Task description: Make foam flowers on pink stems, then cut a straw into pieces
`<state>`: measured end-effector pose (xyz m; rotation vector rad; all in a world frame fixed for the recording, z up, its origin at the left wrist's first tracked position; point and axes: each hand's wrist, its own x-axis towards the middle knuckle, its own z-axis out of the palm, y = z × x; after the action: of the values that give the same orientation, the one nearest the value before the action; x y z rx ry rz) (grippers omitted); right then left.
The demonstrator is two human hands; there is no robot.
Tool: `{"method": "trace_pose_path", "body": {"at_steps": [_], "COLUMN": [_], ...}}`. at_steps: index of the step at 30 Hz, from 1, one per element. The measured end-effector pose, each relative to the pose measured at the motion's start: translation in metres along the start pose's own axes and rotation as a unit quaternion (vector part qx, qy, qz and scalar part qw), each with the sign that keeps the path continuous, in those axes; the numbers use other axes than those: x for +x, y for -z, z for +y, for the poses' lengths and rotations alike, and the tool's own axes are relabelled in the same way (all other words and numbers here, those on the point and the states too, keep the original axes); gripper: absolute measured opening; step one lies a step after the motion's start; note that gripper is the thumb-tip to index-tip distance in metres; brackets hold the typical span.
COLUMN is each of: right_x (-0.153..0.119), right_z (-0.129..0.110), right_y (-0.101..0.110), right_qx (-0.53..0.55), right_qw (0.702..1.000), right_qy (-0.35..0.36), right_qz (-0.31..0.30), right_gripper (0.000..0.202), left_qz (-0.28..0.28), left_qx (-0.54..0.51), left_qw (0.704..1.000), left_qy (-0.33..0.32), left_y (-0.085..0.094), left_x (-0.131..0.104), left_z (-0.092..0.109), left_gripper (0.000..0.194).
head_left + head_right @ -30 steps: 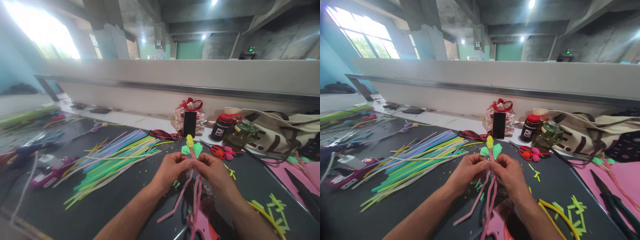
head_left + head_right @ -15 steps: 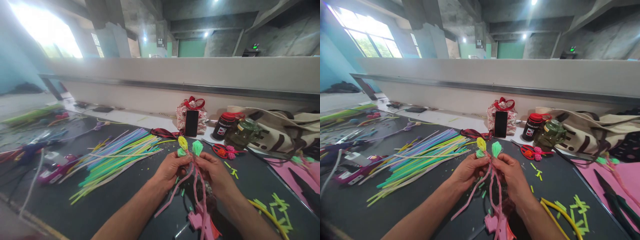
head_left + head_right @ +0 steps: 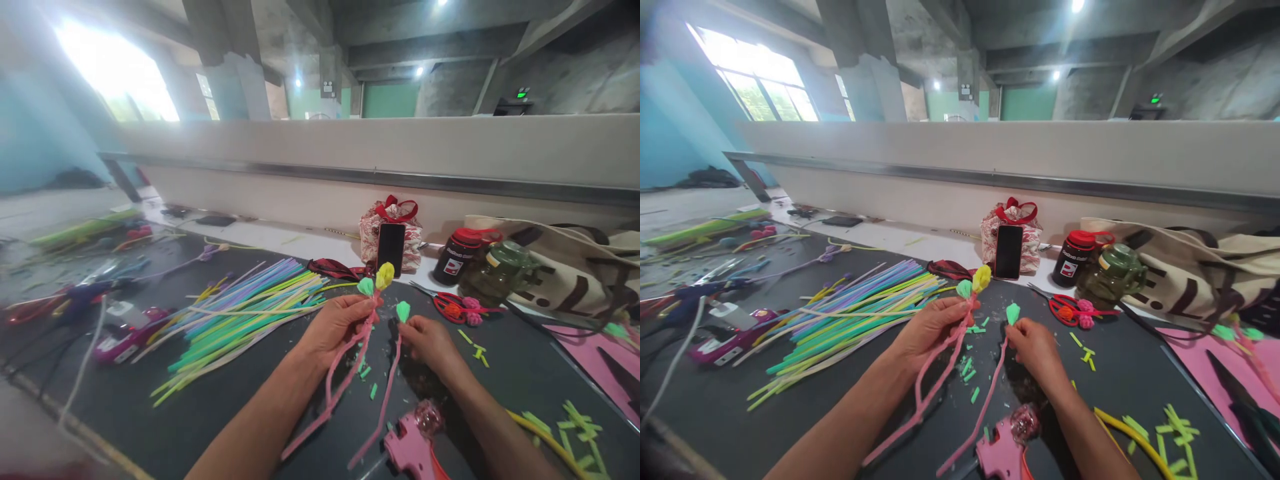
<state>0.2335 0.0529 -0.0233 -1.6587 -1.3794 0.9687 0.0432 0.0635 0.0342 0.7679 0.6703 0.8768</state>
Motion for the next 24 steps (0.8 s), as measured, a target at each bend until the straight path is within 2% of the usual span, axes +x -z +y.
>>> {"method": "trace_pose_path", "body": {"at_steps": [4,7,9,10,13,16,18,20,22,24], "right_x": [-0.005,-0.016,-0.024,-0.028,-0.038,-0.043,-0.043,-0.041,-0.038,-0.037], "right_z": [-0.007,-0.024,-0.035,-0.040,-0.046,-0.045,-0.043,-0.040,-0.040,-0.043], "right_y": [0.004,0.003,-0.002,-0.006,-0.015,-0.020,-0.021,-0.021,-0.018,-0.012], "right_qx": [-0.077,-0.082,-0.019,0.053,0.251,0.321,0.345,0.347,0.319,0.279], "right_qw": [0.995,0.994,0.995,0.990,0.940,0.905,0.894,0.899,0.924,0.952], "right_qy": [0.040,0.071,0.083,0.078,0.015,-0.045,-0.055,-0.055,-0.051,-0.027], "right_qz": [0.043,0.023,-0.046,-0.101,-0.230,-0.274,-0.279,-0.263,-0.206,-0.118], "right_gripper": [0.018,0.019,0.021,0.020,0.018,0.022,0.027,0.025,0.021,0.019], "left_qz": [-0.024,-0.027,-0.035,-0.040,-0.040,-0.025,-0.025,-0.025,-0.011,0.010], "left_qx": [0.024,0.040,0.041,0.039,0.021,-0.007,-0.024,-0.035,-0.039,-0.030], "left_qw": [0.999,0.999,0.999,0.998,0.999,1.000,0.999,0.999,0.999,0.999], "left_qy": [0.008,0.007,0.006,0.006,0.008,0.008,0.009,0.008,0.000,-0.009], "left_y": [-0.001,-0.002,-0.002,-0.002,-0.002,-0.002,-0.003,-0.004,-0.005,-0.006], "left_x": [0.000,0.000,0.000,0.000,0.000,0.000,0.001,0.001,0.002,0.001], "left_z": [-0.003,-0.004,-0.005,-0.005,-0.005,-0.006,-0.006,-0.007,-0.007,-0.006], "left_gripper": [0.020,0.019,0.020,0.020,0.021,0.021,0.018,0.016,0.016,0.017]}}
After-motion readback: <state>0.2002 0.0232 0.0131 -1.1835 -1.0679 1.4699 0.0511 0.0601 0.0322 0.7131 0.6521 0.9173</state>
